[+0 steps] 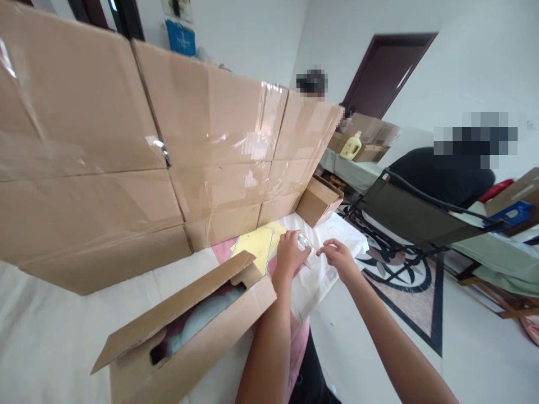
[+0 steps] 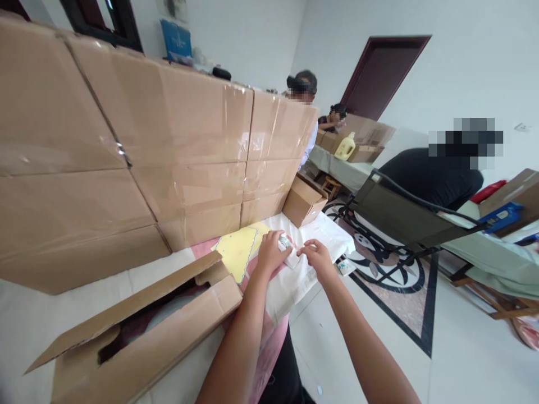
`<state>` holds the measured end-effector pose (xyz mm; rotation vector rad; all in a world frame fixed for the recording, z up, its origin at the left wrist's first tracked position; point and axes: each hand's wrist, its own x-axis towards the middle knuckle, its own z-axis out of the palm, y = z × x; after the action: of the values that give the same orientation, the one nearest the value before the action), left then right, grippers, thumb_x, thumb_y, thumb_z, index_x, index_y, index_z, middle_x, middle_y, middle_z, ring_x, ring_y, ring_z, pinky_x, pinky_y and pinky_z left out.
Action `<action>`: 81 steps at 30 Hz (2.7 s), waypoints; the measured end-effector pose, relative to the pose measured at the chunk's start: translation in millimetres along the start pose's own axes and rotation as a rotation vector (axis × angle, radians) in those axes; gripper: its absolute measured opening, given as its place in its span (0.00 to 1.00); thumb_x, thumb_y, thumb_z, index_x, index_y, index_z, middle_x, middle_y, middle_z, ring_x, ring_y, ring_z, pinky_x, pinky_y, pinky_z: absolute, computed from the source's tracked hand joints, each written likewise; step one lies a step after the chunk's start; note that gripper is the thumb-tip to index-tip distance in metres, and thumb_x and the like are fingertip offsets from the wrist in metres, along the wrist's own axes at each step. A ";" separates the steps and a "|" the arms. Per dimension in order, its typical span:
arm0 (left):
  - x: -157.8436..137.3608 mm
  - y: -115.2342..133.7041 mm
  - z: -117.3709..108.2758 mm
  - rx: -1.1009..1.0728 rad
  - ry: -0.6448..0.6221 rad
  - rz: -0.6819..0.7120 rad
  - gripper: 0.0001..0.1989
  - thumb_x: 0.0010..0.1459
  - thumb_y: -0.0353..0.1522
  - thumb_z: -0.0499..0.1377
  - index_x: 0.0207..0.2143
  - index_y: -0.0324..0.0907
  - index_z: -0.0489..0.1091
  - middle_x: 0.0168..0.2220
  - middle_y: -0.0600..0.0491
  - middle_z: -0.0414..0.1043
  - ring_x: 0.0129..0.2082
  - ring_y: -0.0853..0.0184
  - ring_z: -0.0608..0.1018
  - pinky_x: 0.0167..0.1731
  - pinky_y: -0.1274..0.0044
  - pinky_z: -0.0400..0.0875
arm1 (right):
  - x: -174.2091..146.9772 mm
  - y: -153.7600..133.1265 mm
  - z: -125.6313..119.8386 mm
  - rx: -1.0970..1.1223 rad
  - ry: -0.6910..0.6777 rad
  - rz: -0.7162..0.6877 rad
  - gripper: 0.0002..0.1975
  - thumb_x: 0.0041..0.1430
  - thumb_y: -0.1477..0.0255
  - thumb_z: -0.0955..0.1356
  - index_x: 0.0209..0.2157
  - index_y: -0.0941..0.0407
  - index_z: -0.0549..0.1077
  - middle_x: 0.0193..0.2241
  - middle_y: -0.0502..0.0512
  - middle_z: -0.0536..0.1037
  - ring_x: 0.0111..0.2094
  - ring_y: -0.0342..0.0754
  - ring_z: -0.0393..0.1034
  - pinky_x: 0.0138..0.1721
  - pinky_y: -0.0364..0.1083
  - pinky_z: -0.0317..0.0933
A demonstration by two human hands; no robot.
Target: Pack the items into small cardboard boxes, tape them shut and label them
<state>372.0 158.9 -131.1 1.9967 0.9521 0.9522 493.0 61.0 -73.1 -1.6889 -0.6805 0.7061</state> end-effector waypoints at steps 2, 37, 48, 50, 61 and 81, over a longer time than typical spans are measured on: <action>0.1 -0.8 -0.4 0.011 -0.010 -0.003 0.23 0.53 0.36 0.65 0.53 0.50 0.69 0.53 0.50 0.72 0.54 0.56 0.70 0.55 0.67 0.67 | 1.0 1.1 -1.9 -0.003 0.008 0.017 0.17 0.37 0.68 0.72 0.31 0.53 0.67 0.21 0.51 0.80 0.18 0.39 0.48 0.20 0.42 0.42; -0.1 -4.4 -5.9 -0.003 -0.101 -0.006 0.30 0.53 0.39 0.66 0.58 0.53 0.65 0.55 0.49 0.67 0.57 0.54 0.69 0.57 0.65 0.66 | -17.5 41.0 -14.3 0.108 0.056 0.106 0.18 0.40 0.70 0.74 0.33 0.52 0.65 0.22 0.47 0.77 0.18 0.39 0.49 0.20 0.42 0.45; 2.7 -5.3 -6.6 -0.009 -0.147 -0.037 0.30 0.54 0.34 0.63 0.60 0.55 0.65 0.58 0.50 0.66 0.59 0.55 0.68 0.59 0.66 0.64 | -15.7 50.3 -12.2 0.147 0.007 0.110 0.18 0.42 0.68 0.74 0.34 0.51 0.64 0.25 0.48 0.79 0.17 0.37 0.47 0.19 0.42 0.40; 3.4 -4.1 -5.5 -0.014 -0.137 -0.053 0.25 0.58 0.37 0.61 0.59 0.54 0.67 0.58 0.50 0.66 0.59 0.56 0.68 0.59 0.66 0.65 | -14.6 52.1 -12.7 0.148 -0.010 0.113 0.18 0.42 0.68 0.73 0.34 0.51 0.64 0.26 0.48 0.80 0.17 0.37 0.47 0.18 0.41 0.39; 0.2 -1.2 0.2 0.021 -0.029 -0.031 0.18 0.59 0.36 0.61 0.52 0.52 0.70 0.53 0.52 0.71 0.54 0.59 0.72 0.56 0.70 0.67 | -12.8 51.5 -7.1 0.167 -0.090 0.083 0.19 0.41 0.65 0.72 0.34 0.51 0.62 0.23 0.44 0.77 0.12 0.36 0.47 0.13 0.39 0.38; 1.2 -16.0 9.0 0.072 0.073 0.165 0.16 0.66 0.41 0.58 0.50 0.41 0.71 0.49 0.48 0.74 0.49 0.61 0.77 0.50 0.63 0.73 | -2.2 57.1 -6.4 0.172 -0.091 0.184 0.13 0.42 0.76 0.67 0.31 0.52 0.60 0.19 0.41 0.73 0.11 0.35 0.49 0.13 0.38 0.39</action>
<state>375.2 164.8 -148.2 2.1402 0.8827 1.1010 500.9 43.5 -127.3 -1.5806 -0.5151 0.9494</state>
